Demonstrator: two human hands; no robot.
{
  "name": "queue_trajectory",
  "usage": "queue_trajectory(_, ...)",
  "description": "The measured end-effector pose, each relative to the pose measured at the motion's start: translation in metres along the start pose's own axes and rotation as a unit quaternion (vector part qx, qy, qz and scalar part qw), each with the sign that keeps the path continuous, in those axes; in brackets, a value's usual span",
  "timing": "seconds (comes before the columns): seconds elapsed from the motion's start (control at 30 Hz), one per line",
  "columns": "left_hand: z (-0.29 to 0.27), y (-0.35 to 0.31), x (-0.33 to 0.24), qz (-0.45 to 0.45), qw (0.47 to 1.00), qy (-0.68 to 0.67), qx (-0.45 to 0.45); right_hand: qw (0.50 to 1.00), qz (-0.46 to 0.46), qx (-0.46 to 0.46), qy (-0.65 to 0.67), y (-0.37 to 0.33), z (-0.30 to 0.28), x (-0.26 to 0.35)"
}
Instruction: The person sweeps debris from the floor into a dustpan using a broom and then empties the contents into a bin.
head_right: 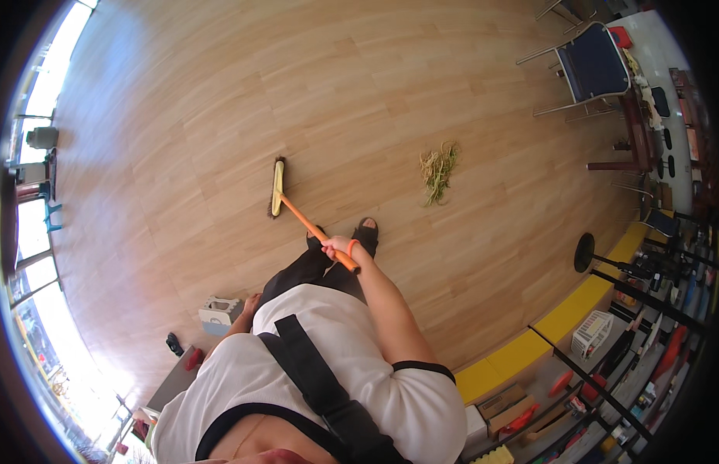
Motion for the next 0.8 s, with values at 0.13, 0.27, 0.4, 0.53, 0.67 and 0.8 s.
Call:
queue_trajectory(0.13,0.018,-0.018,-0.039,0.004,1.0,-0.004,-0.014,0.995,-0.06,-0.051,-0.053,-0.063,-0.067,-0.005)
queue_trajectory(0.27,0.029,-0.004,-0.012,0.106,0.988,0.108,-0.005,0.991,-0.066,-0.109,-0.048,-0.15,-0.136,-0.015)
queue_trajectory(0.4,0.059,0.017,0.025,0.174,0.948,0.267,-0.002,0.983,-0.073,-0.161,-0.04,-0.226,-0.202,-0.017)
queue_trajectory(0.53,0.093,0.013,0.001,0.17,0.959,0.225,-0.03,0.983,-0.063,-0.171,0.01,-0.286,-0.264,-0.017)
queue_trajectory(0.67,0.117,0.003,-0.024,0.205,0.934,0.288,-0.047,0.972,-0.08,-0.215,-0.045,-0.319,-0.292,0.0)
queue_trajectory(0.8,0.121,-0.01,-0.04,0.138,0.965,0.205,-0.087,0.884,-0.134,-0.311,-0.322,-0.317,-0.284,-0.003)
Point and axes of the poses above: each hand's wrist, its own y-axis towards the middle knuckle, its own z-axis out of the palm, x = y × z, the point moved 5 cm from there along y, towards the middle knuckle, and after that the axes turned 2 degrees about z, right-handed, at the moved point
